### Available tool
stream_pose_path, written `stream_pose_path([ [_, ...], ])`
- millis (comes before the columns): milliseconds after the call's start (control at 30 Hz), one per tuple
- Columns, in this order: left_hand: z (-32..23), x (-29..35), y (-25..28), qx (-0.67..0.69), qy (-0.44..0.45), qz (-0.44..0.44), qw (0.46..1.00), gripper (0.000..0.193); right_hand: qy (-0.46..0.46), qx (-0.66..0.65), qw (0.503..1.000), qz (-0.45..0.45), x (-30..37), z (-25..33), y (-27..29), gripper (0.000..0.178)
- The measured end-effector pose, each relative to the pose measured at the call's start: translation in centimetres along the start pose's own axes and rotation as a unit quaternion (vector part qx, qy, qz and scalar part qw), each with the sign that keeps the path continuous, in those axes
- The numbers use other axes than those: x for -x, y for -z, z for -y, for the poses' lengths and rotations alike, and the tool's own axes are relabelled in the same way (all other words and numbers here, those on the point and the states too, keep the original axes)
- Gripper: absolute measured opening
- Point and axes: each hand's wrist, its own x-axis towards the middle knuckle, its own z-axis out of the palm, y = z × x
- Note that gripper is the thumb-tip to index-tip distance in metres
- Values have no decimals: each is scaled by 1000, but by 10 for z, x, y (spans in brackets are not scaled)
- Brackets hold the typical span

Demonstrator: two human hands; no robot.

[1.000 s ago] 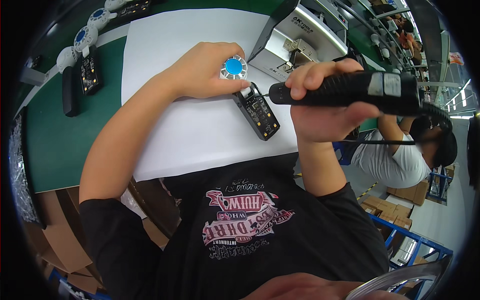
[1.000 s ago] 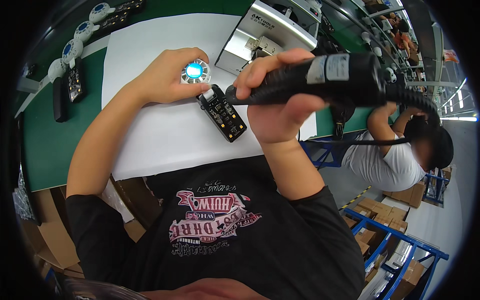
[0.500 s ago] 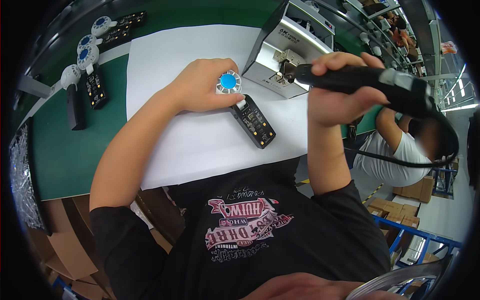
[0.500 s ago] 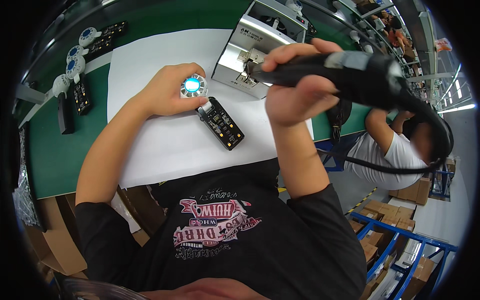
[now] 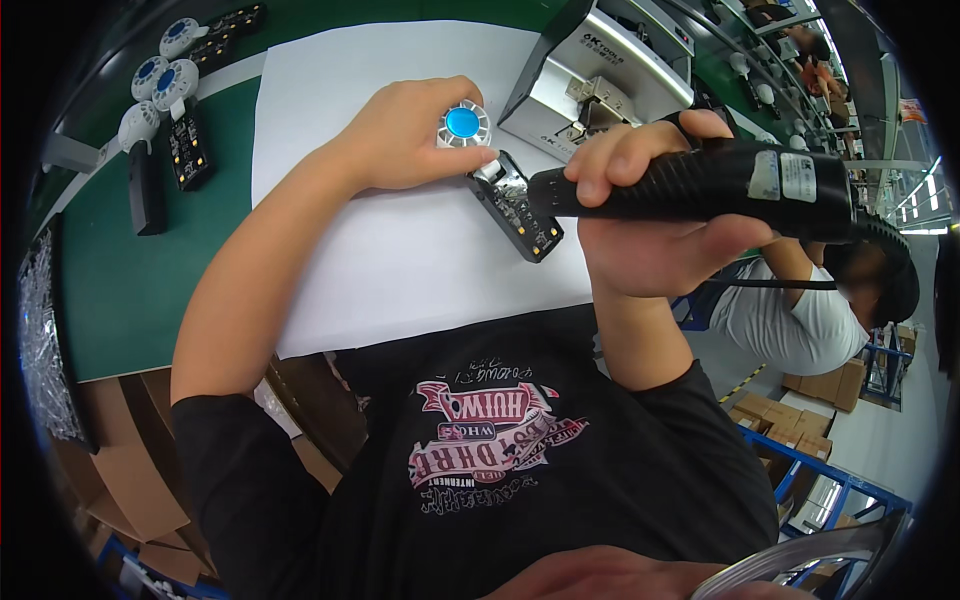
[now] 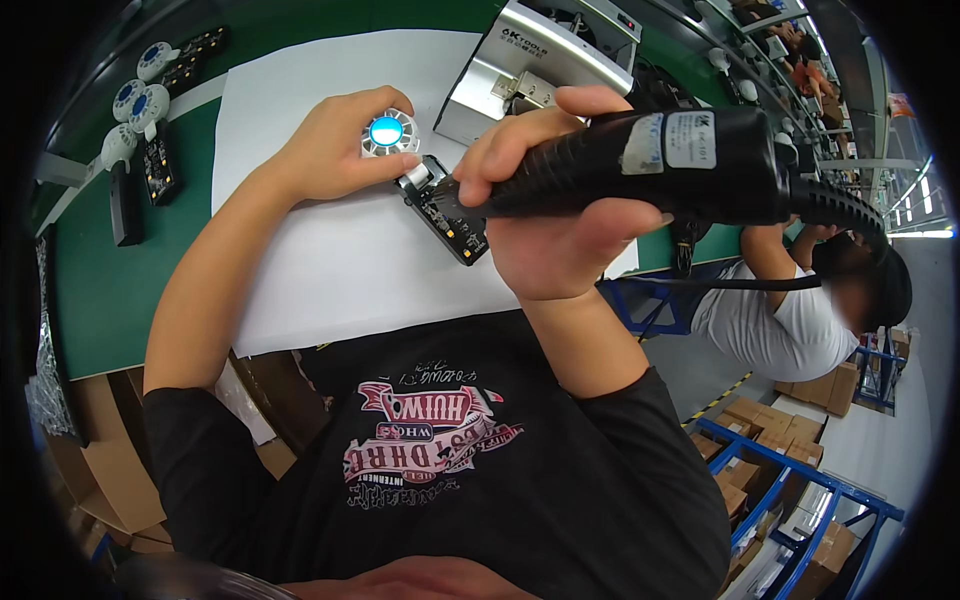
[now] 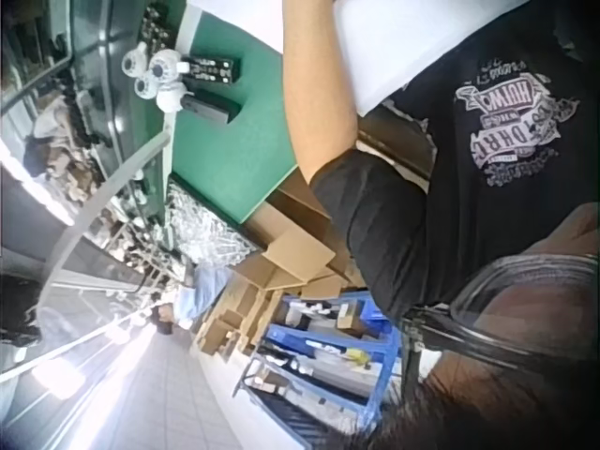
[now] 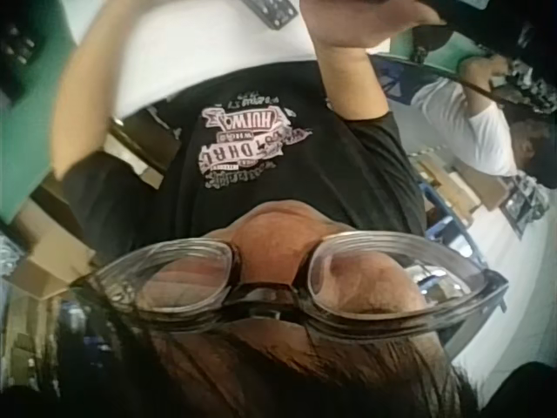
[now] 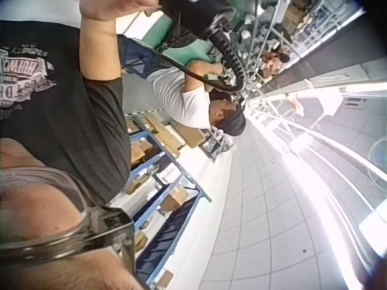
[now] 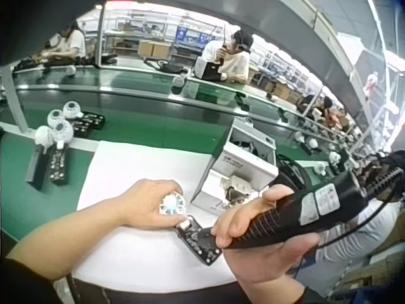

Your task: Using an electric screwdriver to secure components onto circuit boards at an assembly station.

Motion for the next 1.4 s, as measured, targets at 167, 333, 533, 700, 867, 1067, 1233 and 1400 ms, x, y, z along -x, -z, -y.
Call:
stream_pose_path([
  [167, -1, 0, -3, -1, -9, -14, 1000, 47, 3, 7, 1000, 19, 2, -5, -1, 91],
  [333, -1, 2, -1, -2, -1, -12, 1000, 46, 7, 3, 1000, 24, 2, -10, -3, 92],
  [533, -3, -2, 0, 2, -4, -11, 1000, 45, 33, 18, 999, 29, -3, -2, -3, 93],
  [700, -10, -3, 4, 1, -7, -8, 1000, 47, 183, 95, 978, -13, -43, 34, 15, 90],
  [867, -16, 3, 4, 10, 21, 10, 1000, 49, 418, 283, 859, -83, -83, 41, 78, 86],
  [1067, -14, 3, 4, 11, 24, 7, 1000, 49, 270, 184, 940, -100, -66, 56, 52, 84],
  [1233, -9, 1, 3, 5, 7, 13, 1000, 46, 164, 154, 974, -40, -36, 29, 31, 82],
  [1400, -10, 0, 4, 5, -2, 10, 1000, 45, 113, 256, 958, -56, -22, 15, 24, 83],
])
